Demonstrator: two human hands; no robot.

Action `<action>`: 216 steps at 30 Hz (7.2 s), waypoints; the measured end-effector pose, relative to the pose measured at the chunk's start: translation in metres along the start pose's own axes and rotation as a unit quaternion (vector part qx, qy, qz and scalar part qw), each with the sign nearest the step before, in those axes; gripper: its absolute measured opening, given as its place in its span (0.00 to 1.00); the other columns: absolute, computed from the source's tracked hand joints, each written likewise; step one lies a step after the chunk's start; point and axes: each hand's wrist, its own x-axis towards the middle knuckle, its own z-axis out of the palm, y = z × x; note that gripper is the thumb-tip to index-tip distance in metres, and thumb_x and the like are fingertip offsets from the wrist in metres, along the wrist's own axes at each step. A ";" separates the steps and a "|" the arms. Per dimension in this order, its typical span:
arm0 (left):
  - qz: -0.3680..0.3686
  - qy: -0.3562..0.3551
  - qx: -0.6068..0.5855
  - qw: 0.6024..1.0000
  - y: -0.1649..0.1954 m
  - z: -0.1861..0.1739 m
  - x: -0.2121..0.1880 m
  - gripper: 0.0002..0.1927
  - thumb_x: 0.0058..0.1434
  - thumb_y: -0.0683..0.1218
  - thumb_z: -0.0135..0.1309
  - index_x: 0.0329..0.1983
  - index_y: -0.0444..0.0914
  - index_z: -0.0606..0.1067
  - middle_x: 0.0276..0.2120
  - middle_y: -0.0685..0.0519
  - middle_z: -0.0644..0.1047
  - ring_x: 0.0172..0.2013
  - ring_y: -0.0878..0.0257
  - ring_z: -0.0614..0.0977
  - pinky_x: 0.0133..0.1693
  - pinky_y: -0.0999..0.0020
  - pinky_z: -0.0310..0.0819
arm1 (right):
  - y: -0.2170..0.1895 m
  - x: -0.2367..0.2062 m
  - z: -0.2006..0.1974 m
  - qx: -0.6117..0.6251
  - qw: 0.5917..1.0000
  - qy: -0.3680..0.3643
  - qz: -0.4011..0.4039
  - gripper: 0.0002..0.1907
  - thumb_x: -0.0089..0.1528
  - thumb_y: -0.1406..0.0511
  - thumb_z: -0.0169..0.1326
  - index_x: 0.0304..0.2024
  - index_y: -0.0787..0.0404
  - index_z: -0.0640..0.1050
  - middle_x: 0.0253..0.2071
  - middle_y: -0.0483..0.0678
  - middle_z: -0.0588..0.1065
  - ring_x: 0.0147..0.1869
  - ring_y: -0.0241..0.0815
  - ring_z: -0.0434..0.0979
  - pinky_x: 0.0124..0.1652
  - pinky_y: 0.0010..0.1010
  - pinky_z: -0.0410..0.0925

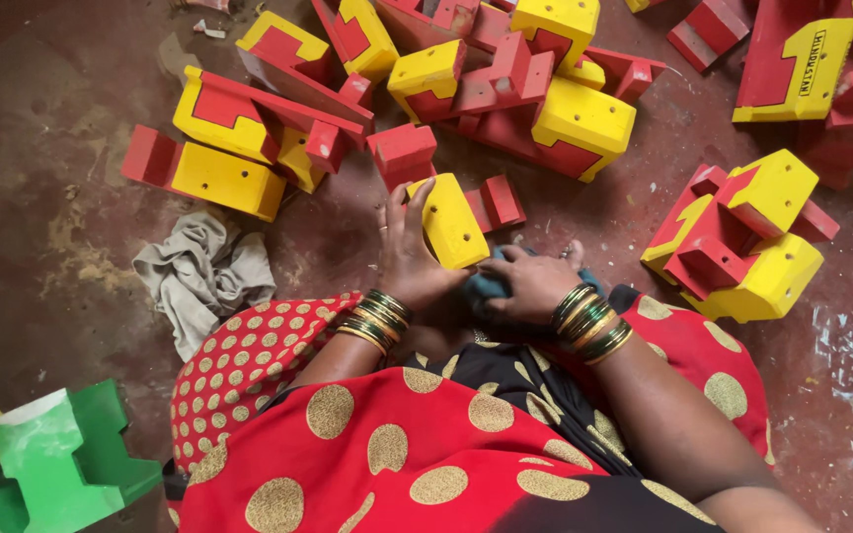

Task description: The person sits on the floor of a workshop surrounded by painted wooden toy blocks and wipes each block with a cloth, one at a time, turning blocks over to wipe different sides before setting them back down among the pile.

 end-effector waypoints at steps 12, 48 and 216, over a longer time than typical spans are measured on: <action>0.029 0.014 -0.006 0.999 0.006 0.001 -0.005 0.62 0.35 0.54 0.75 0.73 0.45 0.56 0.67 0.36 0.60 0.66 0.35 0.62 0.67 0.41 0.56 | -0.004 -0.016 -0.004 0.235 0.914 0.326 -0.064 0.26 0.64 0.54 0.57 0.63 0.52 0.73 0.55 0.51 0.78 0.57 0.53 0.80 0.53 0.39 0.71; -0.265 -0.051 -0.753 0.600 0.000 -0.005 -0.011 0.37 0.66 0.69 0.47 0.65 0.37 0.66 0.54 0.40 0.77 0.55 0.49 0.79 0.58 0.49 0.73 | -0.029 -0.026 0.000 0.459 0.817 0.269 -0.222 0.51 0.58 0.61 0.62 0.77 0.59 0.50 0.69 0.55 0.72 0.64 0.51 0.79 0.62 0.35 0.69; -0.250 -0.012 -0.426 0.869 0.060 0.057 -0.064 0.44 0.60 0.61 0.60 0.74 0.51 0.52 0.67 0.47 0.62 0.61 0.47 0.73 0.57 0.47 0.70 | 0.024 -0.074 0.024 0.171 0.918 0.358 0.001 0.30 0.50 0.45 0.67 0.46 0.53 0.77 0.36 0.58 0.81 0.45 0.63 0.82 0.48 0.59 0.64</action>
